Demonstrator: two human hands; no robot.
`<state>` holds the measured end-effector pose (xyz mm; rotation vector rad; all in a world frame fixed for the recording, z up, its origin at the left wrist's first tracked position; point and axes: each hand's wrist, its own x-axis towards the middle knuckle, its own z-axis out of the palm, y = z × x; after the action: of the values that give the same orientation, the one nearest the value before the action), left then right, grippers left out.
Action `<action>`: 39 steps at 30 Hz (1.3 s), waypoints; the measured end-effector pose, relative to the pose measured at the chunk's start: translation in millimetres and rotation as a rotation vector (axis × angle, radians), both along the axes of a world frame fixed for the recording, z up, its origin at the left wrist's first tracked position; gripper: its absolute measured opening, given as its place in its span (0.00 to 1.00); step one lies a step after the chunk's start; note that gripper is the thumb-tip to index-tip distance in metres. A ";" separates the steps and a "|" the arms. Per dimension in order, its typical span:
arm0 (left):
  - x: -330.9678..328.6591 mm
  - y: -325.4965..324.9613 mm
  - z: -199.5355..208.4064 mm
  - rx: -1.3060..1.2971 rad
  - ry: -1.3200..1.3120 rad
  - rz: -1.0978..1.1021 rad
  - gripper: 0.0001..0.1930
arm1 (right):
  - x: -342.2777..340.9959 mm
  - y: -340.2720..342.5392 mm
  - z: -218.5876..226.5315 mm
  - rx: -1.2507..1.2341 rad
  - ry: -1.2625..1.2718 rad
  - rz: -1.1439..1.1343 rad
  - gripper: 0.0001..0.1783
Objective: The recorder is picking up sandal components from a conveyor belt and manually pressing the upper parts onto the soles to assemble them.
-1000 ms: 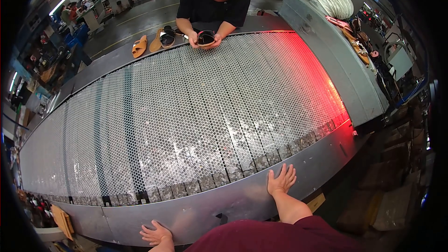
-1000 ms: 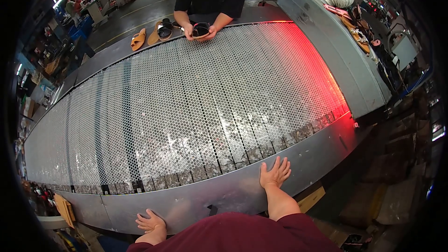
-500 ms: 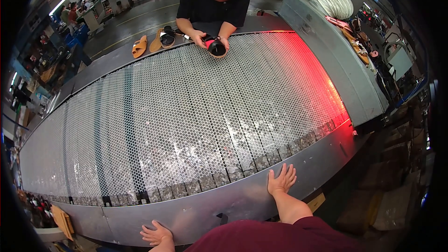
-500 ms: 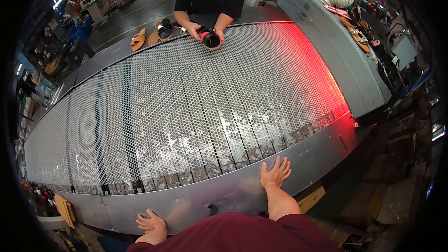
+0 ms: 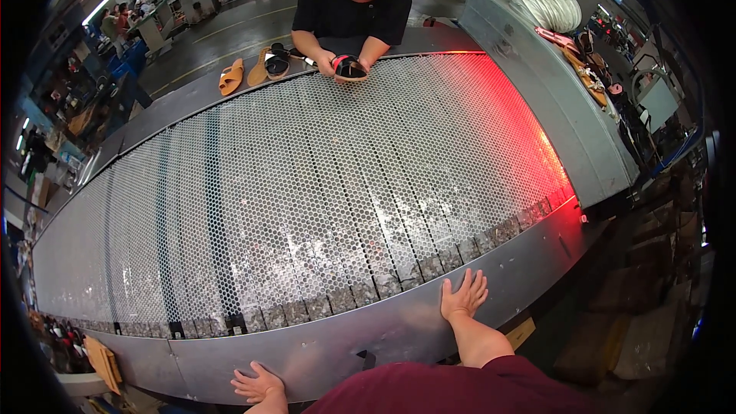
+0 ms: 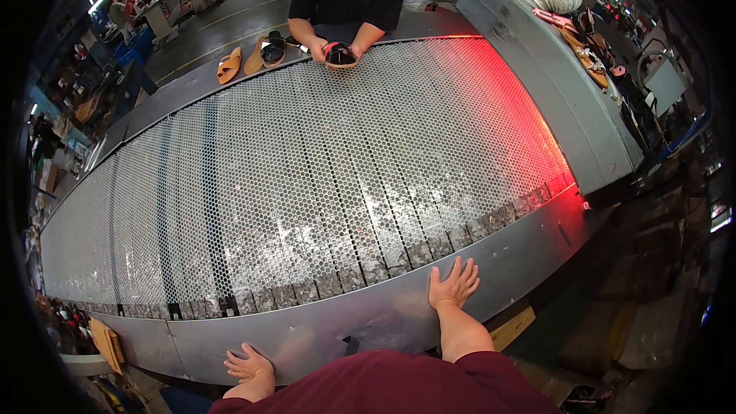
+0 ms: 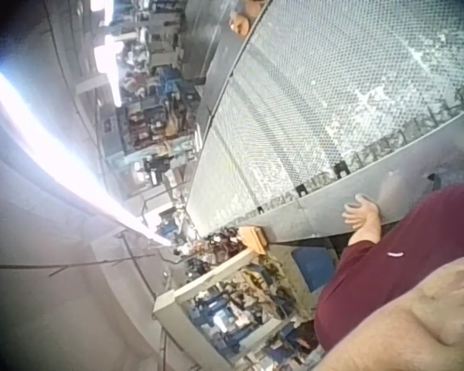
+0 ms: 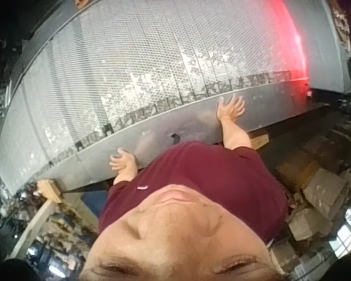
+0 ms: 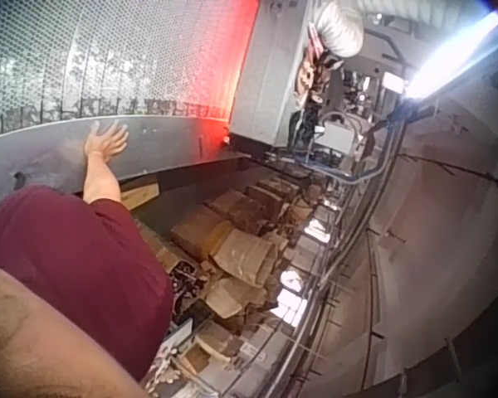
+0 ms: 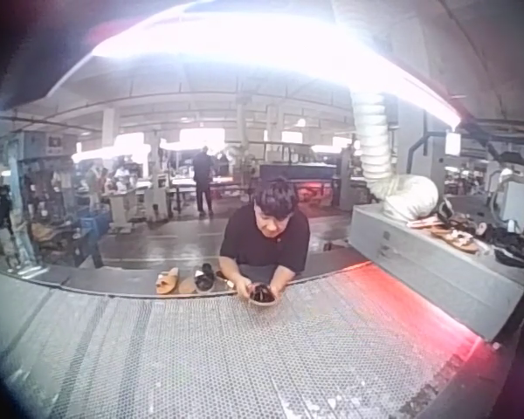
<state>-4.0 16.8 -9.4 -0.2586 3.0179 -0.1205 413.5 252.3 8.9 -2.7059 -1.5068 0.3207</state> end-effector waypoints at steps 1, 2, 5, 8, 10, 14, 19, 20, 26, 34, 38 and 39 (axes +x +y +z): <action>-0.2 -0.4 -0.7 0.001 0.003 0.000 0.35 | -0.1 0.0 0.2 -0.002 0.000 0.000 0.43; -0.3 -0.9 -1.1 0.002 0.005 0.000 0.35 | -0.2 0.0 0.8 -0.002 0.001 0.000 0.43; 0.3 0.6 -0.2 -0.001 0.000 0.003 0.34 | -0.5 0.0 1.7 -0.005 0.002 -0.001 0.43; 0.9 0.1 1.3 0.002 0.006 0.006 0.34 | -0.4 -0.2 -0.2 0.001 0.002 -0.003 0.43; 0.5 1.4 2.3 0.008 0.005 0.005 0.34 | -1.1 -0.3 -1.0 -0.008 -0.002 -0.003 0.43; 0.8 2.0 2.3 0.005 -0.002 0.003 0.34 | -0.7 -0.5 0.0 0.001 -0.001 0.000 0.43; 2.9 6.7 2.2 0.008 -0.005 0.001 0.34 | 4.4 -1.8 -5.8 0.020 -0.021 -0.004 0.43; 3.6 7.1 4.5 0.010 -0.011 0.002 0.34 | 4.7 -2.6 -5.7 0.017 -0.023 -0.006 0.43; -2.3 -4.8 0.2 -0.002 0.034 0.017 0.33 | -2.7 1.5 -6.6 0.056 -0.016 0.042 0.42; 0.8 8.0 12.4 0.092 -0.103 0.004 0.37 | 8.7 -7.1 -10.2 0.096 -0.198 0.004 0.37; -1.5 -3.2 15.7 0.175 0.002 -0.020 0.38 | 1.5 -5.9 -24.1 0.087 -0.202 0.063 0.37; -2.4 -4.0 16.0 0.172 0.002 -0.023 0.39 | 0.8 -6.3 -23.8 0.071 -0.191 0.050 0.37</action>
<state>-6.4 12.9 6.6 -0.2073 3.0097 0.1376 414.3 246.0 -14.9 -2.7128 -1.5996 0.0089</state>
